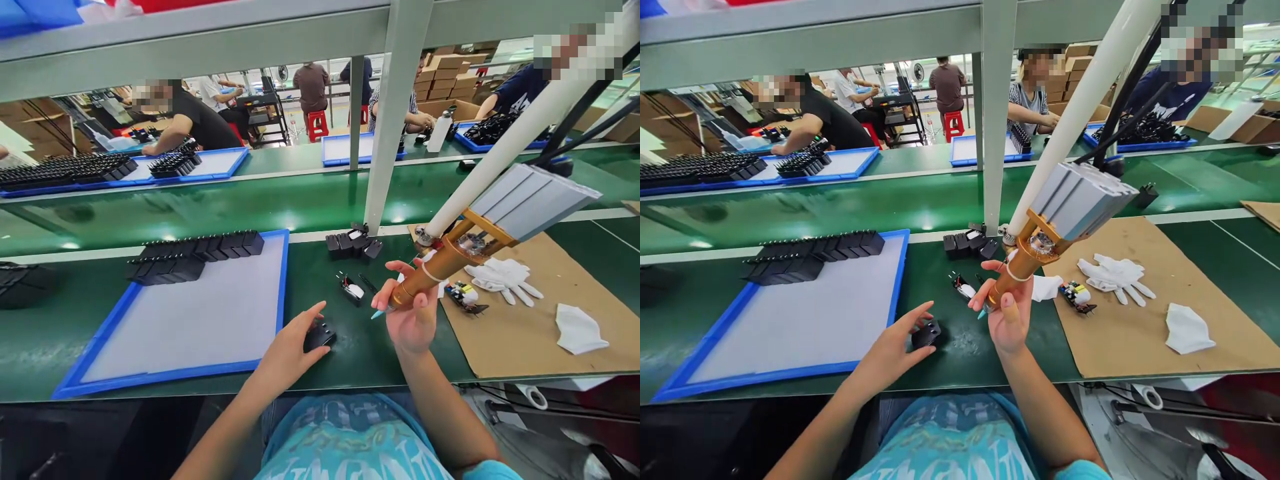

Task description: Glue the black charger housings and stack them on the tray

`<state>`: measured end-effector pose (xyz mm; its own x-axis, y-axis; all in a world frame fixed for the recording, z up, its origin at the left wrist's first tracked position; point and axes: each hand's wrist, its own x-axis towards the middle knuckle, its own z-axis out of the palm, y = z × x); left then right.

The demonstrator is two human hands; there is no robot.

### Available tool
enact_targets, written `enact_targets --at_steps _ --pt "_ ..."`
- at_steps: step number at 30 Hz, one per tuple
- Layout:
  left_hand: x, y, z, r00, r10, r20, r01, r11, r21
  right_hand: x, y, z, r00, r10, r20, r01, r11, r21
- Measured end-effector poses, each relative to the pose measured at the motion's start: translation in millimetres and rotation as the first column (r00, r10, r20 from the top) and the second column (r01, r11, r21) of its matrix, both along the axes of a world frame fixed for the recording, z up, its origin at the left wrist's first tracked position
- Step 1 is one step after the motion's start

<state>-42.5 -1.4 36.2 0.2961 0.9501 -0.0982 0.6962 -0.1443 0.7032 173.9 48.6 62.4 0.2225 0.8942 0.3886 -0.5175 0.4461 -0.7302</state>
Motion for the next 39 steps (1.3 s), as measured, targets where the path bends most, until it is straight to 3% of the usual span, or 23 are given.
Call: enact_targets --at_steps 4,7,9,14,17,20,25,30,39 --pt "2.3 -5.8 -22.1 0.936 0.161 0.314 -0.156 0.987 -0.042 -6.8 -3.4 4.7 0.998 0.052 -0.038 -0.053 0.998 -0.02" --pt "4.2 -8.6 -34.4 0.87 0.221 0.441 -0.211 0.975 -0.074 -15.0 -4.9 7.8 0.995 0.081 -0.05 -0.082 0.996 -0.021" --pt "6.7 -13.0 -39.4 0.889 0.212 0.406 -0.225 0.974 -0.017 -21.1 -5.9 9.2 0.992 0.106 -0.065 -0.107 0.994 -0.014" --pt "18.3 -30.0 -50.8 0.983 0.098 0.152 -0.143 0.935 0.324 -32.7 -9.1 11.7 0.978 0.187 -0.094 -0.185 0.982 0.027" --pt "27.8 -33.6 -56.4 0.989 0.137 0.052 -0.146 0.896 0.42 -35.9 -10.0 13.7 0.967 0.222 -0.124 -0.218 0.975 0.046" --pt "35.9 -30.1 -54.2 0.976 0.21 0.061 -0.217 0.896 0.388 -37.2 -10.3 16.0 0.965 0.225 -0.135 -0.222 0.974 0.038" --pt "40.7 -23.8 -36.5 0.959 0.232 0.163 -0.269 0.926 0.265 -38.2 -11.3 18.5 0.973 0.205 -0.11 -0.206 0.979 0.005" --pt "39.8 -22.8 -23.9 0.961 0.23 0.153 -0.267 0.916 0.298 -38.7 -12.9 17.8 0.975 0.198 -0.103 -0.197 0.98 0.02" --pt "37.0 -24.4 -19.1 0.958 0.22 0.186 -0.272 0.901 0.336 -41.2 -14.5 21.3 0.977 0.187 -0.104 -0.185 0.982 0.028"
